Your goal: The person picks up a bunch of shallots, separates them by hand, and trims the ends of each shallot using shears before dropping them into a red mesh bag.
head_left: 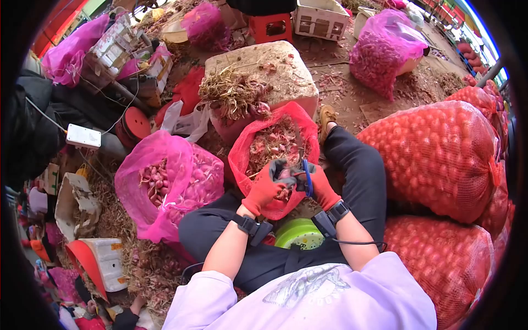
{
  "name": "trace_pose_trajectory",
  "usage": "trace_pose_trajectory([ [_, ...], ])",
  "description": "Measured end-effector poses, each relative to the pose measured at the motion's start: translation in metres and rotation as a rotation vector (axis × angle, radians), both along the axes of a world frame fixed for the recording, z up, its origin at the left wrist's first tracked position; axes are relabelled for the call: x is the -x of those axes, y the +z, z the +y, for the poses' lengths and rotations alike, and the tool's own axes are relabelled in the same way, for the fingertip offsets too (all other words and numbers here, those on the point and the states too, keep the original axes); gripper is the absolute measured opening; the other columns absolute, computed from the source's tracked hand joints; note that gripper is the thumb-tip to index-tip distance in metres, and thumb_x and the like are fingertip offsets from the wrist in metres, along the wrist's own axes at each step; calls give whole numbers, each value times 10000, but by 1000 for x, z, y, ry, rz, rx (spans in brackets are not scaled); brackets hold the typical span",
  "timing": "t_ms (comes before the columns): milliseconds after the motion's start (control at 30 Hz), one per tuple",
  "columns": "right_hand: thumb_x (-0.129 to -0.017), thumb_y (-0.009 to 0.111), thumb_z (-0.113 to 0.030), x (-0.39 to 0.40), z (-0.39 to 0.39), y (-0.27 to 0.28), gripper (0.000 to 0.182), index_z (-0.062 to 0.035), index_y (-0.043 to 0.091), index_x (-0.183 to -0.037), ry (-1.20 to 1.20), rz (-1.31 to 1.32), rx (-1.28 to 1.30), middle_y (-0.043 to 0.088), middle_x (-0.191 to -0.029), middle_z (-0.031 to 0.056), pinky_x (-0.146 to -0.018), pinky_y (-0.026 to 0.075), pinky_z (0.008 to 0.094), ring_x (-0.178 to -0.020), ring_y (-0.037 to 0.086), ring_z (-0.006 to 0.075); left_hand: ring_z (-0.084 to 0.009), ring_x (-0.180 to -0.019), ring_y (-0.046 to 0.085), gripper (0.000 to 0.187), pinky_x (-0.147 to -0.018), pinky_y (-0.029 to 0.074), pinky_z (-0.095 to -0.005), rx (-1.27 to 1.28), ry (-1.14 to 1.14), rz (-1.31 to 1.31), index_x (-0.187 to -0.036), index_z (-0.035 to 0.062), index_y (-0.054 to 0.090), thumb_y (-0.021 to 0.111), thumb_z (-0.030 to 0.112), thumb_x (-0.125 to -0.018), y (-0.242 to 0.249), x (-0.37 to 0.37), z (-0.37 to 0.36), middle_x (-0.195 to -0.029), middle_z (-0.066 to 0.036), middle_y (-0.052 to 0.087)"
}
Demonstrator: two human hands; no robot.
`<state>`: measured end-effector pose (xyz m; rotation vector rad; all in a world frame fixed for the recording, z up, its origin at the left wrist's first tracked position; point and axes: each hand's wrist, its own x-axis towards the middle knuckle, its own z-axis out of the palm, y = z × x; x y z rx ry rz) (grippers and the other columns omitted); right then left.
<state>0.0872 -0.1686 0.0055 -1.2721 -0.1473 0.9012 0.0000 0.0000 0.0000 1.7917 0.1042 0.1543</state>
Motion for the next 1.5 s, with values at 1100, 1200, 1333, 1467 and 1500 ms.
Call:
trace_pose_trajectory([
  [1100, -825, 550, -514, 42, -4, 9, 516, -5, 568, -906, 304, -1175, 905, 597, -705, 138, -630, 463, 414, -681, 609, 321, -112, -608, 486, 356, -514, 413, -264, 856, 393, 254, -844, 152, 532, 442, 483, -938, 35, 1, -11, -739, 4, 538],
  [1200, -850, 532, -517, 39, -3, 17, 520, -3, 611, -850, 322, -512, 520, 564, -583, 138, -570, 468, 402, -540, 567, 299, -127, -594, 497, 354, -529, 426, -258, 1069, 304, 251, -830, 141, 536, 458, 469, -935, 6, 0, -1, -742, -17, 553],
  [1333, -853, 533, -536, 33, 0, 47, 552, 3, 640, -894, 367, -385, 518, 587, -656, 147, -664, 481, 383, -633, 579, 292, -139, -594, 502, 345, -550, 436, -251, 1210, 354, 255, -806, 134, 537, 478, 449, -932, -1, -1, 7, -731, -22, 546],
  [1467, -773, 556, -634, 34, -18, 36, 618, -29, 633, -881, 276, -1039, 873, 629, -793, 145, -755, 473, 388, -819, 623, 330, -113, -628, 494, 308, -585, 438, -246, 1121, 444, 177, -860, 136, 513, 485, 434, -936, 9, -5, 14, -719, 17, 499],
  [1500, -757, 560, -651, 36, -22, 37, 632, -34, 631, -874, 268, -1107, 987, 633, -814, 148, -757, 473, 391, -834, 625, 332, -108, -637, 497, 304, -592, 441, -245, 1068, 436, 133, -879, 135, 507, 486, 433, -936, 5, -5, 15, -721, 22, 495],
])
